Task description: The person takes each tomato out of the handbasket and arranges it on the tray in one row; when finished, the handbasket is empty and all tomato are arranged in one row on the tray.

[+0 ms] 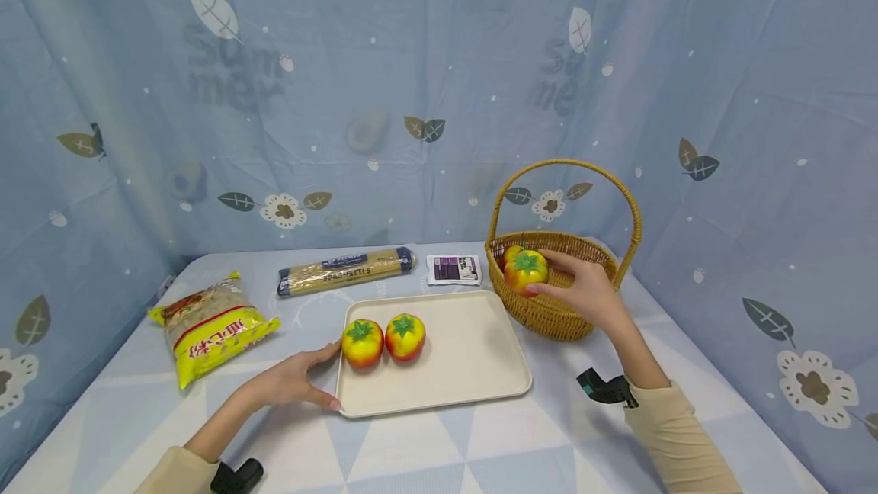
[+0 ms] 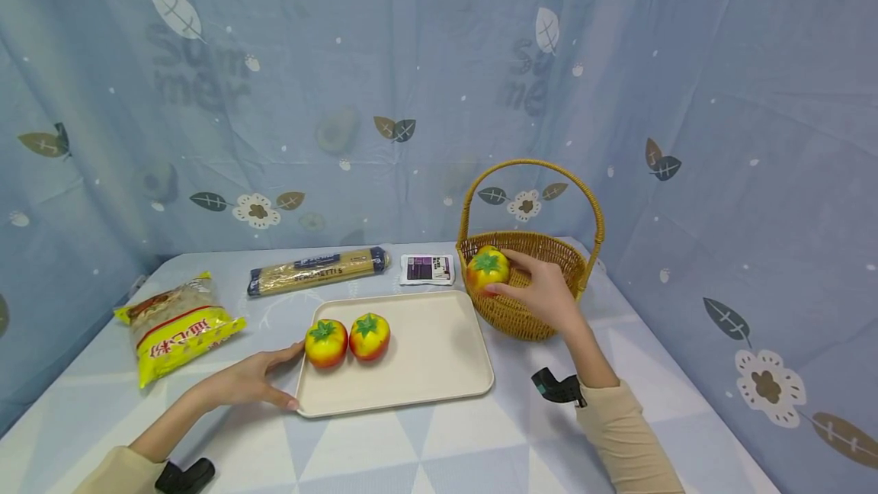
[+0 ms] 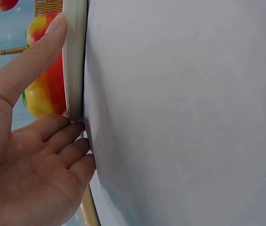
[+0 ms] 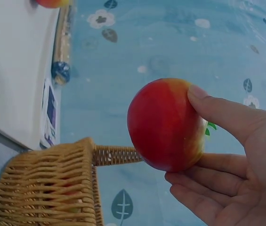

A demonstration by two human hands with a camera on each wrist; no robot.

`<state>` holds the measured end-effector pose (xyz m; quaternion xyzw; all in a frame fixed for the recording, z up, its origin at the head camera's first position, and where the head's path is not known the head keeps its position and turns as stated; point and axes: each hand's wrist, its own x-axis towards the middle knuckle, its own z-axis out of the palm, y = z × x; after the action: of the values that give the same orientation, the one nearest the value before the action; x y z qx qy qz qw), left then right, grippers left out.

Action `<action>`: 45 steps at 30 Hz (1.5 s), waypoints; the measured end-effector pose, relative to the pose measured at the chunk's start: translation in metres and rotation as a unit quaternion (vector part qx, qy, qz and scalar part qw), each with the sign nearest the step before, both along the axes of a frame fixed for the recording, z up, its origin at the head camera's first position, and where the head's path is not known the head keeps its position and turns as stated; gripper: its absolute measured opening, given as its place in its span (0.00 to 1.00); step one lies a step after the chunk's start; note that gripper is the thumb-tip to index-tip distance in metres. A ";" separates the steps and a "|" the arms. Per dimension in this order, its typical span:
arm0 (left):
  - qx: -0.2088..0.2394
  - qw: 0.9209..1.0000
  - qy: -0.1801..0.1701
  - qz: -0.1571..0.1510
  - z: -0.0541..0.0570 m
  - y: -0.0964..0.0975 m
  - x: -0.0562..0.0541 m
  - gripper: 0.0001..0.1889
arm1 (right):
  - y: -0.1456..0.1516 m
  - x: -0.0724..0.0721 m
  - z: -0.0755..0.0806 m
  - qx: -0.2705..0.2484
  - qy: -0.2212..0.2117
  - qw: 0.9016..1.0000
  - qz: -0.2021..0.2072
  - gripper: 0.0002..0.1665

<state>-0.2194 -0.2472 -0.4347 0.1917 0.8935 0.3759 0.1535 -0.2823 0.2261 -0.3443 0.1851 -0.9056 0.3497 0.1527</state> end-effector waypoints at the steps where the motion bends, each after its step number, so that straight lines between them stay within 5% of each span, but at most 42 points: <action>1: -0.001 1.000 -0.002 0.003 -0.001 0.000 0.000 0.55 | -0.001 0.000 -0.001 0.000 0.001 1.000 0.004 0.44; 24: -0.008 1.000 -0.001 0.007 -0.001 -0.002 -0.003 0.56 | -0.037 0.001 -0.018 -0.001 0.023 0.998 0.050 0.43; 45: -0.010 1.000 0.004 0.001 -0.001 -0.001 -0.003 0.56 | -0.073 -0.004 -0.029 0.005 -0.008 0.995 0.099 0.40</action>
<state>-0.2221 -0.2483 -0.4352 0.1909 0.8978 0.3667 0.1519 -0.2865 0.1531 -0.3736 0.2718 -0.8859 0.3597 0.1089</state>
